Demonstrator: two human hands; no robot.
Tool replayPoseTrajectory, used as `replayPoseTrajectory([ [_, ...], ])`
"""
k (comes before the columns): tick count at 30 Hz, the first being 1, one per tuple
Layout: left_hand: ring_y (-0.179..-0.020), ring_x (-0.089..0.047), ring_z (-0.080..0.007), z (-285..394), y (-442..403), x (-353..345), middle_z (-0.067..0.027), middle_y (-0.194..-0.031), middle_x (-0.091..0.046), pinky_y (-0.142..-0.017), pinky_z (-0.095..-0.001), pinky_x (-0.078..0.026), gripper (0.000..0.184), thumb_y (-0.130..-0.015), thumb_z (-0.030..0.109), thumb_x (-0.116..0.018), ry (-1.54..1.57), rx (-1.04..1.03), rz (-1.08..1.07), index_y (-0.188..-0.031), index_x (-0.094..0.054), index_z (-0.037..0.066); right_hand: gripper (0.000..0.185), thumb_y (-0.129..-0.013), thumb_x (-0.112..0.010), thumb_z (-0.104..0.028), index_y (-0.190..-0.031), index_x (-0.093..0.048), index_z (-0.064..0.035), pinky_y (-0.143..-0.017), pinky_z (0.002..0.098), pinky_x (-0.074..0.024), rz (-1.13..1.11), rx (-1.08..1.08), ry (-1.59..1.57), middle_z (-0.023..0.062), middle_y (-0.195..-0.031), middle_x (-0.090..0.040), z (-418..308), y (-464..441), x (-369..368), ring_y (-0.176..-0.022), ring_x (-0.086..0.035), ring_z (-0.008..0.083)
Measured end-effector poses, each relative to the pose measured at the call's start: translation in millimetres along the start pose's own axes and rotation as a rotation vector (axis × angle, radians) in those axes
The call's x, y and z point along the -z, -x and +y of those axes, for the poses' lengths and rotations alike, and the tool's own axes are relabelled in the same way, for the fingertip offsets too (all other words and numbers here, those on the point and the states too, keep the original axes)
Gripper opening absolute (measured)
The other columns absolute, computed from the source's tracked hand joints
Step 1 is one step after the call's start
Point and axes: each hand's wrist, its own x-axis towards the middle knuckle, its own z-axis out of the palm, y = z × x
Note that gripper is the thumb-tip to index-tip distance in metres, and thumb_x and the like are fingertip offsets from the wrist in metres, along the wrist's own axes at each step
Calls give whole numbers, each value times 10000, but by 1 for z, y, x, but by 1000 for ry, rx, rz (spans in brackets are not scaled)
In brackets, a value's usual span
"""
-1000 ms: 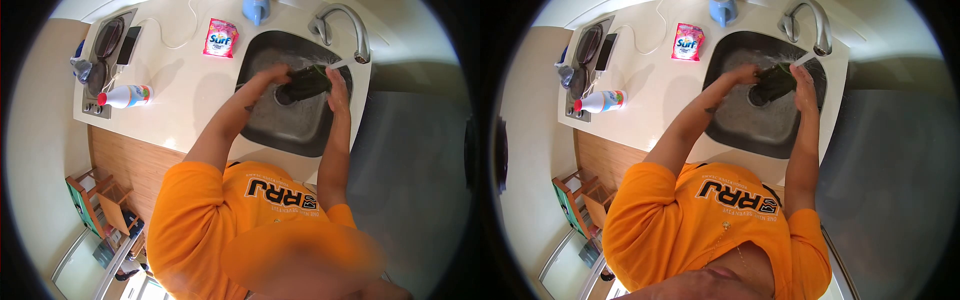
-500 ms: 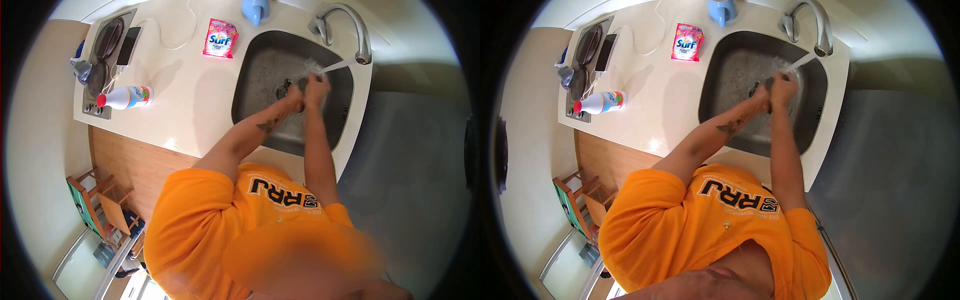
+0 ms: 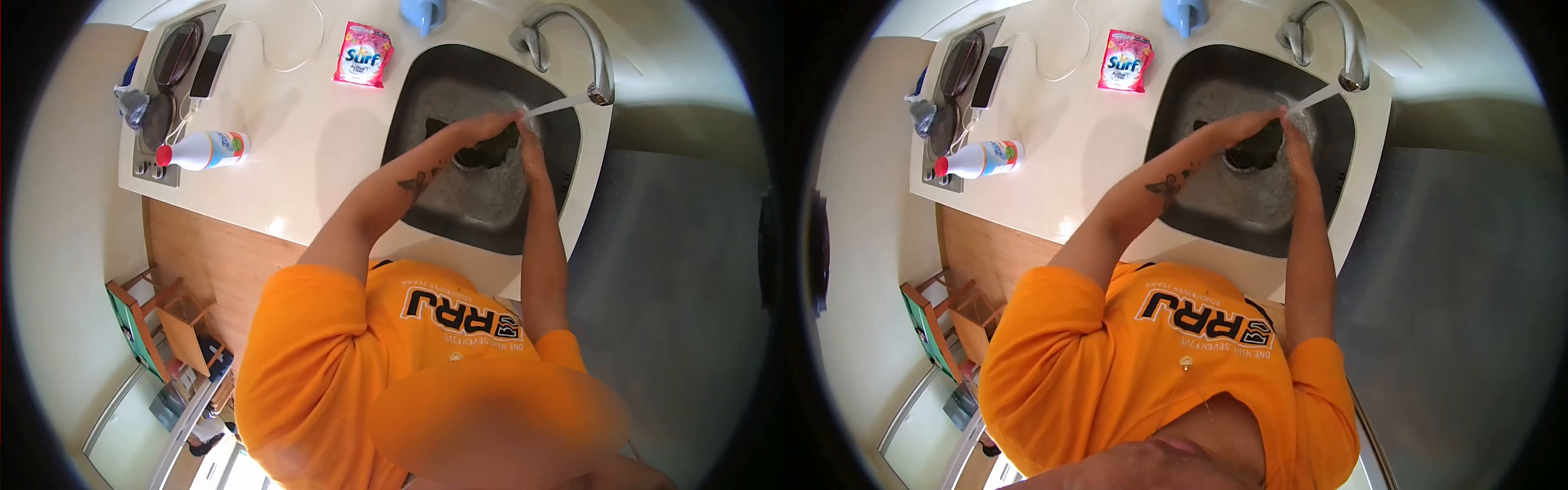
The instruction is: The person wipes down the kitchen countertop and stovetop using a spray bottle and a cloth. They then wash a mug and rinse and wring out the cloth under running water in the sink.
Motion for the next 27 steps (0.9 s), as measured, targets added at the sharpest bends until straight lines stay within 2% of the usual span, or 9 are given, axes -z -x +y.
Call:
replayPoseTrajectory([
  [9, -771, -608, -300, -67, -27, 68, -155, -799, -640, -713, -356, -462, 467, -703, 428, -670, -1100, -326, -270, -911, -659, 9, 528, -835, -597, -288, -1222, -466, 45, -906, 310, -384, -79, -74, -198, 144, -1157, -547, -44, -3, 21, -1052, -525, 225],
  [11, -810, -611, -258, -82, -31, 79, -133, -853, -645, -727, -343, -465, 397, -735, 375, -645, -790, -140, 22, -904, -653, 15, 603, -781, -660, -322, -1247, -465, 6, -915, 321, -388, -115, 7, 16, 151, -1189, -536, -47, 6, 29, -1098, -511, 231],
  [13, -849, -605, -240, -90, -36, 78, -111, -901, -640, -757, -347, -466, 368, -770, 354, -616, -371, -138, 48, -949, -638, 33, 592, -723, -712, -303, -1185, -518, 11, -868, 327, -424, -200, 305, 792, 151, -1101, -580, -45, 24, 35, -982, -573, 227],
  [17, -917, -583, -192, -96, -40, 37, -59, -1020, -606, -826, -346, -461, 315, -888, 299, -486, 805, 23, 69, -1087, -562, 67, 504, -695, -724, -295, -1043, -592, 46, -821, 334, -450, -233, 144, 693, 183, -1016, -610, -41, 29, 19, -926, -605, 268],
  [19, -876, -580, -199, -137, -68, 3, -86, -977, -609, -805, -334, -453, 326, -888, 304, -482, 882, -63, 77, -1060, -562, 38, 366, -700, -694, -245, -888, -632, 62, -783, 336, -454, -116, 66, -136, 190, -905, -628, -55, 49, -22, -853, -612, 292],
  [21, -835, -576, -207, -156, -85, -29, -112, -934, -613, -783, -321, -445, 344, -888, 309, -479, 956, -148, 81, -1032, -561, 8, 320, -703, -670, -213, -852, -634, 68, -759, 335, -454, 62, 48, 2, 183, -856, -632, -59, 62, -72, -818, -607, 273],
  [23, -870, -574, -226, -172, -77, -61, -130, -941, -608, -793, -316, -438, 360, -923, 296, -423, -441, -879, 484, -1051, -548, -16, 261, -696, -624, -161, -783, -627, 85, -677, 333, -455, 402, 154, 135, 162, -709, -618, -45, 51, -83, -702, -584, 234],
  [24, -870, -574, -226, -163, -64, -65, -130, -941, -608, -793, -316, -438, 360, -923, 296, -423, -442, -877, 485, -1051, -548, -16, 261, -696, -624, -161, -783, -627, 85, -677, 333, -455, 400, 153, 134, 162, -709, -618, -45, 40, -68, -702, -584, 234],
  [27, -937, -543, -216, -58, 6, -59, -150, -1074, -557, -778, -383, -452, 398, -936, 298, -384, 589, 61, 172, -1197, -500, 21, 208, -682, -621, -134, -713, -610, 72, -607, 349, -443, 435, -113, 21, 134, -626, -619, -58, 28, -39, -619, -569, 193],
])
